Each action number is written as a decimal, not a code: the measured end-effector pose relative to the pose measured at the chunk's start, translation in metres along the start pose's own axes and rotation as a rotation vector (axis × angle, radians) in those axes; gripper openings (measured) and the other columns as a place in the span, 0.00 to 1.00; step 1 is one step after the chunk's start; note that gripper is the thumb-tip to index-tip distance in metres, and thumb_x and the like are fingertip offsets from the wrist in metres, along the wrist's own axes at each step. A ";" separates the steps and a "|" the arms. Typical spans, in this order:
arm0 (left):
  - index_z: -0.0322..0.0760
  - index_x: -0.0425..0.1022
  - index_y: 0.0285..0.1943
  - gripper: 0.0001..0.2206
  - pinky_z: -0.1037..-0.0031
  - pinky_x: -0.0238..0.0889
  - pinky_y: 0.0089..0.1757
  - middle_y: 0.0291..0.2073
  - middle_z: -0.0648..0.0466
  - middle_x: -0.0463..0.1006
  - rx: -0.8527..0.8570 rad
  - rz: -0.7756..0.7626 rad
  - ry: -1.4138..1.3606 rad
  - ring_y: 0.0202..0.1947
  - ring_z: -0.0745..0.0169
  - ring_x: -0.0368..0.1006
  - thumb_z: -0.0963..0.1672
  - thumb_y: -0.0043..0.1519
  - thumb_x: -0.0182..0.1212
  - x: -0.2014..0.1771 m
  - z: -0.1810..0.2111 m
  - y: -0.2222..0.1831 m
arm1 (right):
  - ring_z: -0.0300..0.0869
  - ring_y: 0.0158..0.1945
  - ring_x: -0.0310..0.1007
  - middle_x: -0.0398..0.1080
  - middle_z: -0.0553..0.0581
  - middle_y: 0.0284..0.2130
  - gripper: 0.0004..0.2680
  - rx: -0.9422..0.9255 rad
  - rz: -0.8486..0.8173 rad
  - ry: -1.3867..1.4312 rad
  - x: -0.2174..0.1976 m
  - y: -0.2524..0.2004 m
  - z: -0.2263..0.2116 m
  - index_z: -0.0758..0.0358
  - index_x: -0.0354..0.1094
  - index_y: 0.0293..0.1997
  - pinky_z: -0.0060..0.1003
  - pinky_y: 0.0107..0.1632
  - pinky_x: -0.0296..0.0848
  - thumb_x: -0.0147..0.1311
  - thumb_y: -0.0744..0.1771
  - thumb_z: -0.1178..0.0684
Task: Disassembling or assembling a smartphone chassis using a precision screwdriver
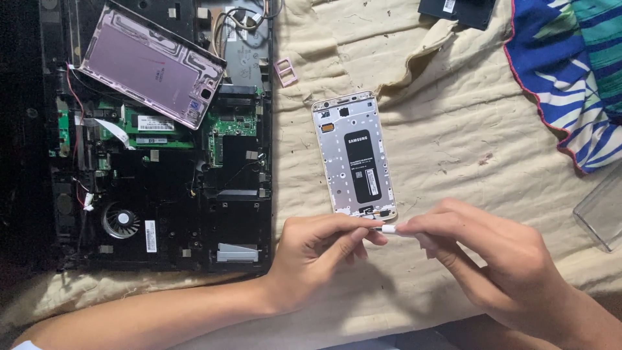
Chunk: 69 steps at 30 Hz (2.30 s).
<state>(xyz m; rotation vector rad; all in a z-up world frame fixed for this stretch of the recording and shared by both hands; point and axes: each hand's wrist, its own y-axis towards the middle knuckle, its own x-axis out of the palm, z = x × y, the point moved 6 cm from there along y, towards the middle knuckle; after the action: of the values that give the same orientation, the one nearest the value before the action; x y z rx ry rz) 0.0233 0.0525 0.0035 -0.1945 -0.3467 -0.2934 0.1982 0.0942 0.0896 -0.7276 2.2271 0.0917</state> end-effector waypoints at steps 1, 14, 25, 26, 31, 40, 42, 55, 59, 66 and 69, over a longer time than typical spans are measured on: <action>0.31 0.79 0.55 0.10 0.83 0.72 0.34 0.40 0.48 0.85 0.000 0.001 -0.001 0.32 0.70 0.76 0.36 0.66 0.57 0.000 0.000 -0.001 | 0.31 0.22 0.74 0.80 0.47 0.31 0.11 0.000 -0.001 0.000 0.001 0.000 -0.001 0.58 0.77 0.44 0.26 0.25 0.73 0.58 0.60 0.63; 0.31 0.79 0.53 0.09 0.83 0.71 0.33 0.39 0.48 0.85 -0.017 0.018 -0.022 0.31 0.72 0.75 0.37 0.66 0.57 -0.001 -0.004 -0.002 | 0.31 0.24 0.76 0.81 0.47 0.32 0.10 0.040 0.014 0.069 0.006 -0.001 0.006 0.57 0.77 0.44 0.24 0.27 0.74 0.58 0.61 0.60; 0.32 0.80 0.54 0.09 0.84 0.71 0.32 0.37 0.49 0.85 -0.031 0.036 -0.008 0.30 0.72 0.75 0.38 0.67 0.57 -0.001 0.000 -0.001 | 0.30 0.23 0.78 0.84 0.47 0.33 0.13 -0.032 -0.002 0.130 0.013 0.003 -0.001 0.59 0.77 0.49 0.23 0.26 0.73 0.62 0.60 0.58; 0.31 0.80 0.53 0.09 0.84 0.71 0.32 0.37 0.48 0.85 -0.029 0.040 -0.022 0.31 0.72 0.75 0.38 0.67 0.57 -0.001 -0.001 -0.001 | 0.30 0.25 0.80 0.84 0.47 0.35 0.13 -0.045 0.010 0.115 0.013 0.003 -0.003 0.60 0.77 0.48 0.23 0.27 0.75 0.62 0.60 0.58; 0.30 0.80 0.52 0.09 0.83 0.71 0.32 0.38 0.49 0.85 0.002 0.016 0.002 0.29 0.72 0.74 0.37 0.66 0.57 -0.001 -0.001 -0.002 | 0.29 0.29 0.88 0.86 0.47 0.38 0.13 0.039 0.004 0.136 0.010 0.002 0.004 0.59 0.77 0.48 0.21 0.31 0.83 0.62 0.60 0.59; 0.32 0.79 0.53 0.10 0.81 0.74 0.35 0.41 0.48 0.84 0.096 -0.052 0.092 0.35 0.67 0.79 0.36 0.65 0.58 0.002 0.003 -0.001 | 0.27 0.22 0.84 0.85 0.42 0.27 0.08 0.052 0.016 0.094 0.003 0.003 -0.002 0.59 0.75 0.39 0.23 0.25 0.77 0.63 0.59 0.58; 0.32 0.79 0.53 0.10 0.80 0.75 0.36 0.41 0.48 0.84 0.098 -0.056 0.091 0.35 0.67 0.79 0.36 0.65 0.58 0.002 0.003 -0.002 | 0.26 0.23 0.88 0.87 0.43 0.28 0.09 0.084 0.004 0.062 0.003 0.003 -0.001 0.58 0.75 0.41 0.23 0.23 0.79 0.63 0.59 0.58; 0.32 0.78 0.55 0.11 0.80 0.73 0.35 0.42 0.47 0.85 0.153 -0.063 0.140 0.36 0.64 0.82 0.36 0.65 0.60 0.004 0.004 -0.003 | 0.26 0.19 0.85 0.86 0.43 0.23 0.08 0.143 -0.006 0.038 -0.003 0.000 -0.007 0.56 0.77 0.39 0.24 0.21 0.77 0.64 0.59 0.55; 0.37 0.59 0.74 0.29 0.76 0.79 0.48 0.63 0.43 0.76 0.192 -0.078 0.132 0.52 0.59 0.78 0.37 0.63 0.64 0.003 0.003 -0.004 | 0.28 0.19 0.82 0.85 0.43 0.29 0.09 0.057 0.022 -0.099 -0.022 -0.003 -0.019 0.57 0.77 0.38 0.25 0.21 0.77 0.65 0.57 0.56; 0.27 0.76 0.45 0.05 0.65 0.61 0.32 0.30 0.48 0.73 0.634 -0.413 0.483 0.27 0.52 0.66 0.36 0.62 0.60 0.031 0.028 -0.018 | 0.34 0.21 0.78 0.79 0.51 0.27 0.11 -0.044 0.063 -0.148 -0.031 0.006 -0.040 0.65 0.73 0.41 0.26 0.24 0.75 0.62 0.57 0.63; 0.26 0.76 0.43 0.03 0.68 0.62 0.37 0.35 0.47 0.75 0.882 -0.520 0.700 0.31 0.54 0.66 0.37 0.64 0.63 0.046 0.029 -0.031 | 0.37 0.23 0.76 0.78 0.52 0.30 0.11 -0.110 0.005 -0.197 -0.018 0.010 -0.043 0.65 0.72 0.42 0.30 0.26 0.74 0.60 0.58 0.62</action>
<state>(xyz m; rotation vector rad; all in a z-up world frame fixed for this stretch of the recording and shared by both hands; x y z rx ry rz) 0.0463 0.0183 0.0514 0.8678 0.2001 -0.6640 0.1745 0.0984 0.1306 -0.7388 2.0478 0.2784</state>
